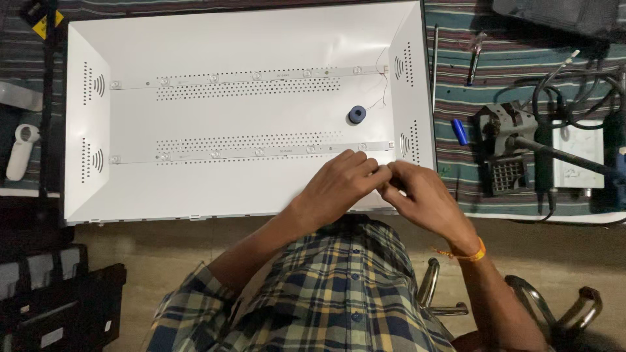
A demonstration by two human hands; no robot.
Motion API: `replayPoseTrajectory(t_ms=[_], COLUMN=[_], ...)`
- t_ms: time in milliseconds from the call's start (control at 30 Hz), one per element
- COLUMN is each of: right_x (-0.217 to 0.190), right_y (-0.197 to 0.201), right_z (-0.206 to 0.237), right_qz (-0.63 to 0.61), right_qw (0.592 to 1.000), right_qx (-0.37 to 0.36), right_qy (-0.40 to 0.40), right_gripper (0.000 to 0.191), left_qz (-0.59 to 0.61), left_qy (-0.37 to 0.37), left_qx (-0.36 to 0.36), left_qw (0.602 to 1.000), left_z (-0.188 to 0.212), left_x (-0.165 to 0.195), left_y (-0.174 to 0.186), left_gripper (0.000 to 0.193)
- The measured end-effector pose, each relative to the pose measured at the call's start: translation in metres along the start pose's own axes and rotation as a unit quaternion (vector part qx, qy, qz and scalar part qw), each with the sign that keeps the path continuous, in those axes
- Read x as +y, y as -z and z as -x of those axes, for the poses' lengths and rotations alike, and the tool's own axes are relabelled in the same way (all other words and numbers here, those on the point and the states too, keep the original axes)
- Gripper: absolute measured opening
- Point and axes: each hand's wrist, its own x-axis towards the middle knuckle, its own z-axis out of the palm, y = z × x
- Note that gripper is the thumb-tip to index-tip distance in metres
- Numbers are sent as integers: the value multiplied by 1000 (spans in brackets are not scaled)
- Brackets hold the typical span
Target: The person retrieves a soldering iron and a spool of wire, then solders a wire to a contact point on a white fixture. They retrieve additional wires from a drawer, strip the ends, and prepare them for connection to the fixture.
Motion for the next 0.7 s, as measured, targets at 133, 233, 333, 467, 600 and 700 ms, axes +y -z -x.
replayPoseTrajectory(t_ms=[133, 233, 333, 467, 600, 700], right_x=[11, 13, 18, 41, 68, 76], right_y=[1, 5, 18, 32, 25, 11], right_z=[8, 21, 32, 37, 31, 24], right_qz=[-45, 2, -84, -435, -536, -457], right_qw=[985, 988, 996, 892, 838, 876], right_qx=[-105, -76, 31, 122, 92, 121], right_qy=[-127, -133, 4, 19, -47, -100], right_gripper=[30, 30, 27, 23, 25, 21], left_qz=[0, 17, 39, 98, 343, 477], left_qy=[8, 41, 46, 39, 190, 240], left_qx=[1, -37, -52, -64, -104, -52], left_qw=[1000, 998, 997, 992, 914, 844], left_z=[-1, -4, -11, -21, -30, -35], left_x=[0, -14, -27, -52, -92, -119], left_y=[9, 23, 32, 37, 32, 23], left_gripper=[23, 22, 21, 14, 18, 22])
